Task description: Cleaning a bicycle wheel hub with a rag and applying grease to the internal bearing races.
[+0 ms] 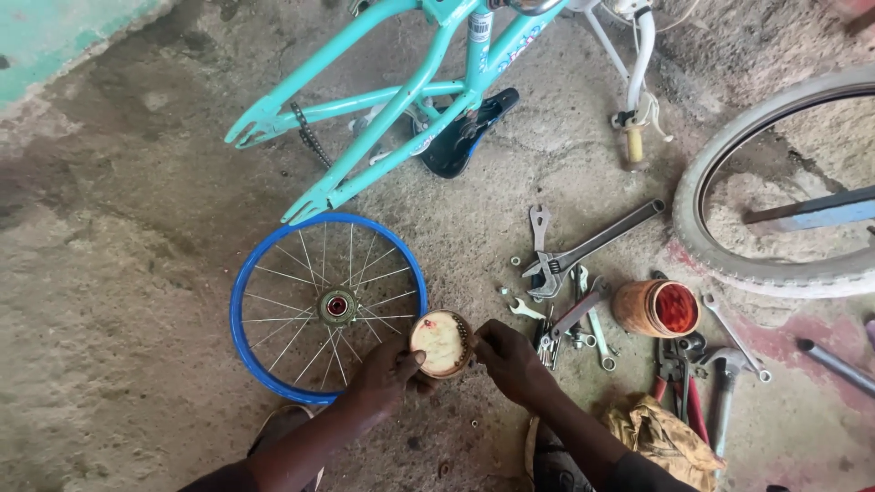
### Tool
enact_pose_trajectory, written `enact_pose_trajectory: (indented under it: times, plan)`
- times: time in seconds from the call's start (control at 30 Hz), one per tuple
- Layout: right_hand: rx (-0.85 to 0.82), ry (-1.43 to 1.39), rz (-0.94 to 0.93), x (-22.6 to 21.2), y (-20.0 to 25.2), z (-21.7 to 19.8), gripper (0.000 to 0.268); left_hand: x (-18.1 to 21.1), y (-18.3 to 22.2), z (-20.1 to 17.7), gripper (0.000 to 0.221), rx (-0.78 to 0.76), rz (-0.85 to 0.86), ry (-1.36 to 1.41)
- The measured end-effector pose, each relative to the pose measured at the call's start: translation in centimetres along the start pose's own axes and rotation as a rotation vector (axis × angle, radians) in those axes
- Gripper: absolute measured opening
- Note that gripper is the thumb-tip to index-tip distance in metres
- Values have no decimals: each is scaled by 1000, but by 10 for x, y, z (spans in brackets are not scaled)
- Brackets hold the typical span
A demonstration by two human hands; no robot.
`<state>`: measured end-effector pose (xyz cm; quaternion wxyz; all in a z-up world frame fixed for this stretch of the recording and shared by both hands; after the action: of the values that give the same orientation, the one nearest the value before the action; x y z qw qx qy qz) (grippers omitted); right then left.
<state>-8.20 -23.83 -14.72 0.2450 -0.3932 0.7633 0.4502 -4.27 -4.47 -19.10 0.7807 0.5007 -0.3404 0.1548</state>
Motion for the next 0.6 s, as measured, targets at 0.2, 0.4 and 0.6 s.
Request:
enact_pose_trajectory:
  times: [0.2, 0.4, 0.6]
  plan:
    - [108, 209, -122, 41, -34, 1, 19, 9, -7, 14, 36, -47, -100, -151]
    - [240, 590, 19, 99, -79, -21, 17, -8, -21, 4, 44, -5, -126, -353]
    - [286, 747, 29, 83, -75, -39, 41, 26, -39, 0, 24, -54, -21, -325]
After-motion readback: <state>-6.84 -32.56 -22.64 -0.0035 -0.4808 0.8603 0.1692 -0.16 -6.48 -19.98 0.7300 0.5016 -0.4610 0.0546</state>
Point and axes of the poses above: each hand's wrist, its own y-axis away from the middle knuckle, its own z-axis out of the palm, x = y × z, the point moved 10 cm from there along -y, towards the middle knuckle, and after that the axes turned 7 degrees about x, right-handed, at the moved point
